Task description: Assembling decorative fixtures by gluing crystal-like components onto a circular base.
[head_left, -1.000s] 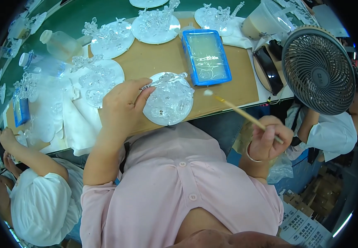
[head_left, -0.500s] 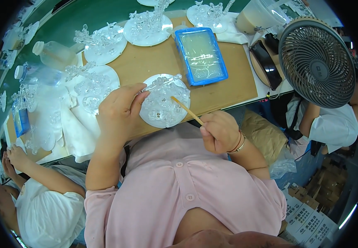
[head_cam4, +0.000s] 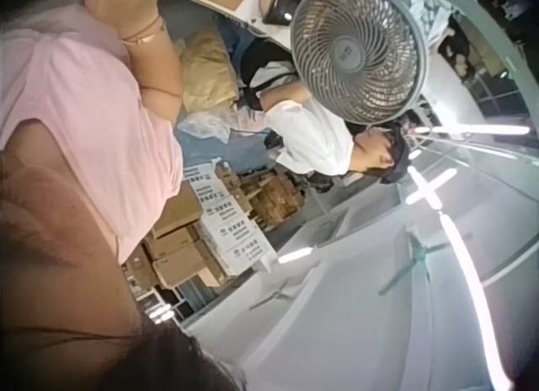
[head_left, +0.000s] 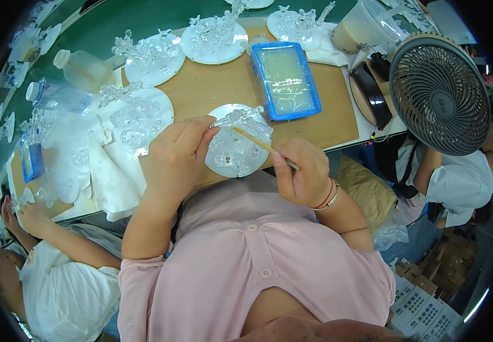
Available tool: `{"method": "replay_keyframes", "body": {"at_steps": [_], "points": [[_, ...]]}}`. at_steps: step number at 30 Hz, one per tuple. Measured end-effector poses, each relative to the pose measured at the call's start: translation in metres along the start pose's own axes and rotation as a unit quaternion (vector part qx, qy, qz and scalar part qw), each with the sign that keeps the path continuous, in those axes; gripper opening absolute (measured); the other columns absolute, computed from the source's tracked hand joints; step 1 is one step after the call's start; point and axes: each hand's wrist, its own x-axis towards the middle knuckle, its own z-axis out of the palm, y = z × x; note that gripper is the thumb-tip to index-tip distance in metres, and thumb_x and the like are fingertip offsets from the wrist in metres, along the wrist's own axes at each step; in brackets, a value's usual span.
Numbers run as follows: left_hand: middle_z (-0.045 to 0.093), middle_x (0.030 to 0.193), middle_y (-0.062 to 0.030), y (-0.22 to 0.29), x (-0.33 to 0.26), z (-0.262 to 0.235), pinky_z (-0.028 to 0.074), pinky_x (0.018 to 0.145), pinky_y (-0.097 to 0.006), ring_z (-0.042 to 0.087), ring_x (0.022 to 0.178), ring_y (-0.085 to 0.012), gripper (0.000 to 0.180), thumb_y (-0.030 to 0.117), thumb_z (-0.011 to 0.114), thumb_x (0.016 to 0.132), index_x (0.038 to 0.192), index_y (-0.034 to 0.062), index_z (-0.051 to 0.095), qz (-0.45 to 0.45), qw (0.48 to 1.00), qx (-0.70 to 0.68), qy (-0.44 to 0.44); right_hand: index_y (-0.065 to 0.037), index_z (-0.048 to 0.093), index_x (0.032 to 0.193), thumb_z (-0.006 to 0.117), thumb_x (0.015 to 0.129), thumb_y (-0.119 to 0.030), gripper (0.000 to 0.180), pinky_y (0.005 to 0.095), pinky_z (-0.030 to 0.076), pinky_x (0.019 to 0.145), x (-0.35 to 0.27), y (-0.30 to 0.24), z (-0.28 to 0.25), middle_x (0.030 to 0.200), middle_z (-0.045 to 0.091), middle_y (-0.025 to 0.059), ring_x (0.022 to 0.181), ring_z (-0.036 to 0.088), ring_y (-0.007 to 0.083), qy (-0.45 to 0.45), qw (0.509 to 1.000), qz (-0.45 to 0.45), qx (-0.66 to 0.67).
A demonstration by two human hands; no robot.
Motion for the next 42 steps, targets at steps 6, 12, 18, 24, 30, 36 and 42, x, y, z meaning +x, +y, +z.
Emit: {"method": "replay_keyframes", "body": {"at_steps": [6, 12, 18, 24, 30, 36, 42], "points": [[0.068, 0.079, -0.0082, -0.001, 0.001, 0.002, 0.050, 0.060, -0.032, 0.064, 0.069, -0.0239, 0.013, 0.008, 0.074, 0.076, 0.087, 0.0064, 0.067, 0.019, 1.000, 0.002, 0.004, -0.001, 0.053, 0.090, 0.060, 0.084, 0.001, 0.009, 0.0341, 0.045, 0.054, 0.027, -0.009, 0.009, 0.074, 0.059, 0.0123, 0.060, 0.059, 0.0283, -0.029, 0.999, 0.038, -0.020], [0.065, 0.076, -0.0060, -0.003, 0.001, 0.004, 0.050, 0.059, -0.033, 0.063, 0.069, -0.0229, 0.015, 0.008, 0.071, 0.077, 0.090, 0.0060, 0.063, 0.043, 0.999, 0.023, 0.005, -0.002, 0.053, 0.089, 0.060, 0.086, -0.002, 0.007, 0.0341, 0.043, 0.053, 0.054, -0.010, 0.008, 0.072, 0.057, 0.0102, 0.057, 0.056, 0.0270, -0.063, 0.994, 0.078, -0.037], [0.066, 0.077, -0.0076, 0.002, 0.000, 0.004, 0.049, 0.058, -0.033, 0.063, 0.067, -0.0240, 0.010, 0.010, 0.072, 0.078, 0.087, 0.0071, 0.067, 0.031, 0.999, 0.021, 0.015, -0.001, 0.054, 0.090, 0.060, 0.085, 0.000, 0.009, 0.0338, 0.044, 0.053, 0.038, -0.019, -0.004, 0.074, 0.058, 0.0122, 0.058, 0.056, 0.0292, -0.074, 0.993, 0.036, -0.084], [0.066, 0.077, -0.0077, 0.003, -0.001, 0.002, 0.049, 0.059, -0.033, 0.063, 0.068, -0.0243, 0.011, 0.010, 0.072, 0.078, 0.087, 0.0071, 0.066, 0.025, 0.999, 0.023, 0.008, 0.000, 0.053, 0.089, 0.061, 0.082, 0.003, 0.011, 0.0341, 0.044, 0.052, 0.003, -0.024, -0.021, 0.075, 0.058, 0.0139, 0.058, 0.056, 0.0299, -0.080, 0.995, 0.007, -0.067], [0.064, 0.076, -0.0085, 0.004, -0.001, 0.003, 0.048, 0.059, -0.034, 0.061, 0.068, -0.0257, 0.013, 0.009, 0.072, 0.078, 0.089, 0.0066, 0.066, 0.011, 1.000, 0.013, 0.001, 0.001, 0.053, 0.089, 0.059, 0.081, 0.003, 0.010, 0.0336, 0.044, 0.051, -0.002, -0.026, -0.021, 0.073, 0.058, 0.0133, 0.057, 0.056, 0.0287, -0.088, 0.996, 0.010, -0.014], [0.062, 0.076, -0.0102, 0.004, 0.006, 0.003, 0.047, 0.058, -0.034, 0.060, 0.066, -0.0271, 0.013, 0.006, 0.070, 0.079, 0.091, 0.0044, 0.066, 0.010, 1.000, -0.006, -0.023, -0.001, 0.054, 0.088, 0.058, 0.083, 0.002, 0.007, 0.0304, 0.043, 0.050, 0.002, -0.021, -0.034, 0.074, 0.060, 0.0116, 0.056, 0.056, 0.0242, -0.047, 0.997, 0.023, -0.055], [0.063, 0.076, -0.0097, 0.016, 0.016, -0.019, 0.049, 0.057, -0.035, 0.062, 0.067, -0.0271, 0.012, 0.002, 0.070, 0.075, 0.086, 0.0038, 0.066, 0.000, 0.999, -0.014, -0.049, -0.004, 0.046, 0.090, 0.050, 0.093, -0.008, 0.007, 0.0236, 0.040, 0.048, -0.008, -0.028, -0.076, 0.070, 0.056, 0.0108, 0.053, 0.046, 0.0139, 0.156, 0.954, 0.181, 0.179]]}}
